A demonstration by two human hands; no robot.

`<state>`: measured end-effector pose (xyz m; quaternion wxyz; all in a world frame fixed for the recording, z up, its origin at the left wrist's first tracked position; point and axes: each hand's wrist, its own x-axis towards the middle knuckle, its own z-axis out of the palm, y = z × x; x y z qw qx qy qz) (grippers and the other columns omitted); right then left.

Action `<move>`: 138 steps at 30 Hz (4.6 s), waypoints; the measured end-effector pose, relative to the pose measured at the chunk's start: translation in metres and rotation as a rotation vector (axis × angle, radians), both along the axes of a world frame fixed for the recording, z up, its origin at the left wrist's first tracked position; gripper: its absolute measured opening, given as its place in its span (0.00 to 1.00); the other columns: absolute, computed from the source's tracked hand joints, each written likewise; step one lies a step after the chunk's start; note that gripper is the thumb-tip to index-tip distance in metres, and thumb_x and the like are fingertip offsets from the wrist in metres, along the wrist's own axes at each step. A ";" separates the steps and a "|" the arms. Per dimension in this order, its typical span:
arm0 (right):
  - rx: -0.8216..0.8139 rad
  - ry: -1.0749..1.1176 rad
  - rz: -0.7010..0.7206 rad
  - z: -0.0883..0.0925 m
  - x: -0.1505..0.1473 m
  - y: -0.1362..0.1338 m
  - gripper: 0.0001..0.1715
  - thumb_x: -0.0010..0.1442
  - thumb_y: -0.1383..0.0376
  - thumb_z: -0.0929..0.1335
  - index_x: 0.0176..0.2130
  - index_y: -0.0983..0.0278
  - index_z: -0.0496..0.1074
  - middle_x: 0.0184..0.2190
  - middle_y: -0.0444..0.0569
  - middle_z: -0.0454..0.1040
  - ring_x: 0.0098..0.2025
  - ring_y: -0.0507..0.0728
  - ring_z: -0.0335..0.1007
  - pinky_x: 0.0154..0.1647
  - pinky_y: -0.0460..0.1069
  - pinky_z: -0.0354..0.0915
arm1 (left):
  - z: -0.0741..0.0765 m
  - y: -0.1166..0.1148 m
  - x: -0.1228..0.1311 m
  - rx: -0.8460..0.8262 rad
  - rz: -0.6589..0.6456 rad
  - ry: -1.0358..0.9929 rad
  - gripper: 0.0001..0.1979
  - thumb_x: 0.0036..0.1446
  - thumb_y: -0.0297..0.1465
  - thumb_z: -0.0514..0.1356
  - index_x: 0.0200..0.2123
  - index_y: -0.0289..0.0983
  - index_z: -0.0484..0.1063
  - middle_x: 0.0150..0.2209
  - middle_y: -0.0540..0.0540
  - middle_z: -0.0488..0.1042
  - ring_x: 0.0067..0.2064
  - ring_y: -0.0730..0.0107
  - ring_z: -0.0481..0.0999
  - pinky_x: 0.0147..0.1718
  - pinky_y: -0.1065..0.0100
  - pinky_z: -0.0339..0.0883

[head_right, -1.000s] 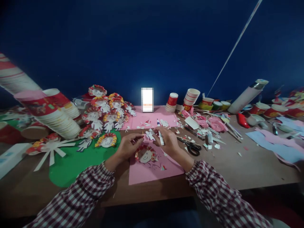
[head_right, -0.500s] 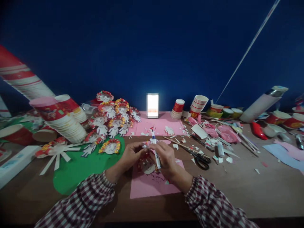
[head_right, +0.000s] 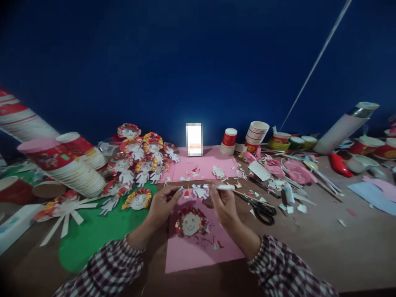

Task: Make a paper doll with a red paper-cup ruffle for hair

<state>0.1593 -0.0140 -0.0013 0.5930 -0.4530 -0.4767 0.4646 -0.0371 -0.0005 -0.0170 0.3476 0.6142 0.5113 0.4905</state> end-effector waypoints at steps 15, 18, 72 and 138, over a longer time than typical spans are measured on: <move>-0.161 0.159 -0.007 0.004 -0.002 0.011 0.25 0.49 0.45 0.73 0.27 0.63 0.66 0.18 0.39 0.64 0.18 0.47 0.55 0.18 0.44 0.53 | 0.005 -0.003 0.002 -0.039 -0.070 0.030 0.13 0.56 0.40 0.62 0.37 0.36 0.78 0.35 0.45 0.80 0.36 0.66 0.78 0.37 0.68 0.72; -0.160 0.142 0.007 0.006 -0.002 0.010 0.25 0.49 0.45 0.72 0.27 0.63 0.66 0.17 0.39 0.64 0.19 0.47 0.54 0.18 0.44 0.51 | 0.005 -0.003 0.001 -0.043 -0.083 0.036 0.13 0.56 0.39 0.62 0.38 0.36 0.78 0.36 0.45 0.80 0.38 0.65 0.78 0.39 0.66 0.72; 0.198 -0.437 -0.252 -0.007 0.055 0.027 0.13 0.57 0.56 0.68 0.38 0.62 0.72 0.27 0.45 0.74 0.27 0.53 0.69 0.27 0.47 0.66 | -0.002 -0.002 -0.003 0.373 -0.063 0.237 0.10 0.62 0.33 0.57 0.42 0.36 0.75 0.40 0.43 0.79 0.37 0.68 0.78 0.35 0.68 0.73; 0.151 -1.712 -0.269 0.020 0.174 0.011 0.16 0.64 0.64 0.61 0.43 0.67 0.75 0.42 0.57 0.76 0.47 0.64 0.68 0.49 0.55 0.62 | 0.007 -0.004 -0.005 0.247 -0.271 0.364 0.17 0.64 0.40 0.52 0.36 0.38 0.78 0.35 0.45 0.80 0.37 0.66 0.78 0.36 0.69 0.71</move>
